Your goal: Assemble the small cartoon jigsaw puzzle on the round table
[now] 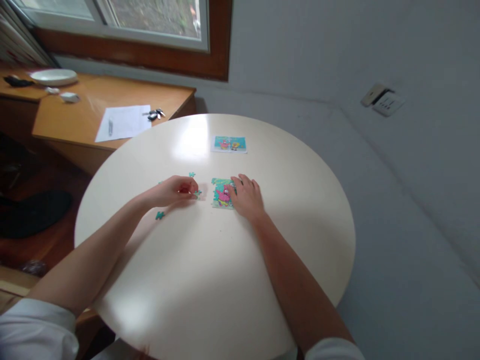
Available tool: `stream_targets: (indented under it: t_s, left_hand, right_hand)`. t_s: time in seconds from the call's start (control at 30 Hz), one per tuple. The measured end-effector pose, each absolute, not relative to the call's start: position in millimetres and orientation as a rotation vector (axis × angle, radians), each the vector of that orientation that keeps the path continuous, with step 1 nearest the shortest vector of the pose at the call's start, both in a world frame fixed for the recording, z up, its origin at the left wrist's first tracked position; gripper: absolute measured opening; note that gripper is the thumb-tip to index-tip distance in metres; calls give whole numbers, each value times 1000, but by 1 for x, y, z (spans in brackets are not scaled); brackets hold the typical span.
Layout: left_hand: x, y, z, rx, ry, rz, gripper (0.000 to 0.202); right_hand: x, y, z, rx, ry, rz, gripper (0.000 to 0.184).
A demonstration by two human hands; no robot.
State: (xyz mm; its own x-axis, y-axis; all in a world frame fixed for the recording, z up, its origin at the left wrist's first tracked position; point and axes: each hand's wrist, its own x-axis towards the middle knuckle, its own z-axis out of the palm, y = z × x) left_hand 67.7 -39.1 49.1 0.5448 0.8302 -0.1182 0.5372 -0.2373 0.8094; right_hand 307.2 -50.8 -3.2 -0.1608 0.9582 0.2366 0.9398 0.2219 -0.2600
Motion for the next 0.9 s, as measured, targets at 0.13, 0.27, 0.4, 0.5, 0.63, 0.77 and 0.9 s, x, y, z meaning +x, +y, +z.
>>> stream_targets:
  t_s: [0.13,0.27,0.4,0.5,0.63,0.77,0.9]
  left_hand:
    - [81,-43,38,1838,1076,505,16]
    - [89,-47,34,1816,1144,557,18]
    - [99,-52,34,1877,1216,547,19]
    - [105,-55,33,1947,1262,539,20]
    - [108,-57,31,2018,1304,522,22]
    - [109,-58,31,2039,1337,498,23]
    - [110,-59,30,2070,1357,483,23]
  right_hand:
    - [307,-51,-5,-1778,-2164,91,46]
    - [307,-51,-3,-1793,-2171,100,46]
    - [305,-53,0,-1814,-2183,99,47]
    - [303,-54,1,-1815,-2179,99,48]
    - [303,-54,1,-1808,-2180,105,48]
    - [303,-54,2,-1816,-2178,101,48]
    - [303,-54,3,-1820,-2187,104,48]
